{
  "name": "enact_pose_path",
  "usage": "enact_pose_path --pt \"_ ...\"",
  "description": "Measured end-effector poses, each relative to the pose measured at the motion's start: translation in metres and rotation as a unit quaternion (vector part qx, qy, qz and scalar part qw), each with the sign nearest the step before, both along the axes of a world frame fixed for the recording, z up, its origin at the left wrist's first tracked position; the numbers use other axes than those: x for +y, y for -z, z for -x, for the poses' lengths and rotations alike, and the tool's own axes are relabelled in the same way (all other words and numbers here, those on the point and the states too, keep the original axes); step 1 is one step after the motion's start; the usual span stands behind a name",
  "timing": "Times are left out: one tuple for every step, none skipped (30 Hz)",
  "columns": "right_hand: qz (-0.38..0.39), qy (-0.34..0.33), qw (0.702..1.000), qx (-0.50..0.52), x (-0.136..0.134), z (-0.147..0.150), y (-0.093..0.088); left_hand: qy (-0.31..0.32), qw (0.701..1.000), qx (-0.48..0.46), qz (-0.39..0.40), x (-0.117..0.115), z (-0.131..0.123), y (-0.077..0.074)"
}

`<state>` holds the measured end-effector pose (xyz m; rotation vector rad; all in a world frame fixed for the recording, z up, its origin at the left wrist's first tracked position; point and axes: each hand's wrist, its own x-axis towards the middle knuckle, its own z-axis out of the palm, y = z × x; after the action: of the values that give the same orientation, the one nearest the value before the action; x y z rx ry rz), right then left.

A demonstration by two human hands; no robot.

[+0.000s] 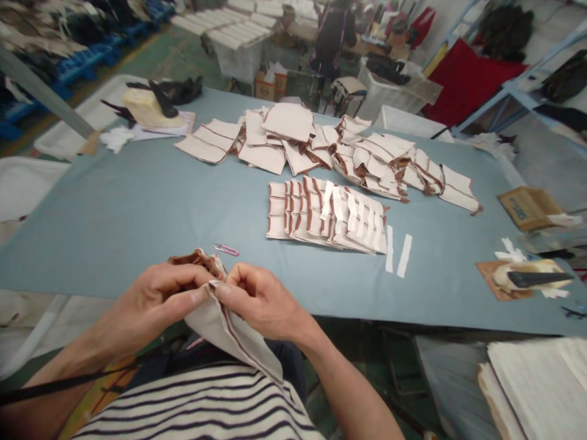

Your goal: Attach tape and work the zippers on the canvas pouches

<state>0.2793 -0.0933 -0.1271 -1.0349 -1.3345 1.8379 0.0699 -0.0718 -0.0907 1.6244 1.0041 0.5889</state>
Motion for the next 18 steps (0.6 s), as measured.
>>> enact_pose_path --pt "-0.037 0.026 0.998 -0.042 -0.002 0.002 -0.003 -0.011 1.000 0.005 -0.002 0.000 0.000 0.001" --pt "-0.072 0.047 0.993 -0.079 -0.004 0.004 -0.006 -0.021 1.000 0.009 0.002 -0.001 0.000 0.003" --pt "-0.100 0.060 0.987 -0.108 -0.005 0.006 -0.009 -0.030 0.999 0.011 0.013 -0.001 -0.001 0.004" --pt "-0.122 0.067 0.981 -0.132 -0.007 0.008 -0.011 -0.039 0.999 0.012 0.027 -0.001 -0.001 0.006" --pt "-0.138 0.074 0.976 -0.152 -0.009 0.010 -0.013 -0.045 0.998 0.011 0.039 -0.001 -0.002 0.007" --pt "-0.151 0.083 0.970 -0.172 -0.011 0.012 -0.014 -0.051 0.997 0.010 0.049 -0.002 -0.002 0.009" --pt "-0.162 0.093 0.963 -0.192 -0.013 0.014 -0.014 -0.056 0.997 0.010 0.057 -0.002 -0.001 0.011" --pt "-0.169 0.104 0.957 -0.211 -0.015 0.016 -0.014 -0.057 0.996 0.009 0.062 -0.003 0.000 0.012" --pt "-0.174 0.113 0.951 -0.228 -0.016 0.018 -0.013 -0.056 0.996 0.009 0.063 -0.003 0.002 0.014" --pt "-0.178 0.122 0.946 -0.243 -0.018 0.020 -0.013 -0.052 0.997 0.009 0.060 -0.004 0.004 0.015" --pt "-0.180 0.128 0.941 -0.256 -0.019 0.021 -0.013 -0.046 0.997 0.009 0.054 -0.004 0.007 0.016" --pt "-0.180 0.132 0.937 -0.267 -0.021 0.022 -0.014 -0.037 0.998 0.009 0.044 -0.004 0.009 0.016" --pt "-0.182 0.135 0.934 -0.276 -0.022 0.023 -0.015 -0.026 0.999 0.009 0.030 -0.005 0.011 0.016" --pt "-0.183 0.138 0.931 -0.284 -0.024 0.025 -0.016 -0.015 1.000 0.009 0.016 -0.005 0.012 0.015" --pt "-0.186 0.140 0.928 -0.292 -0.025 0.026 -0.018 -0.007 1.000 0.009 0.005 -0.005 0.013 0.014" --pt "-0.189 0.143 0.924 -0.299 -0.027 0.027 -0.020 -0.003 1.000 0.009 -0.005 -0.006 0.014 0.012" --pt "-0.194 0.148 0.920 -0.307 -0.029 0.029 -0.021 -0.004 1.000 0.009 -0.012 -0.007 0.013 0.010" --pt "-0.199 0.153 0.915 -0.315 -0.031 0.031 -0.023 -0.011 1.000 0.009 -0.019 -0.008 0.013 0.007"
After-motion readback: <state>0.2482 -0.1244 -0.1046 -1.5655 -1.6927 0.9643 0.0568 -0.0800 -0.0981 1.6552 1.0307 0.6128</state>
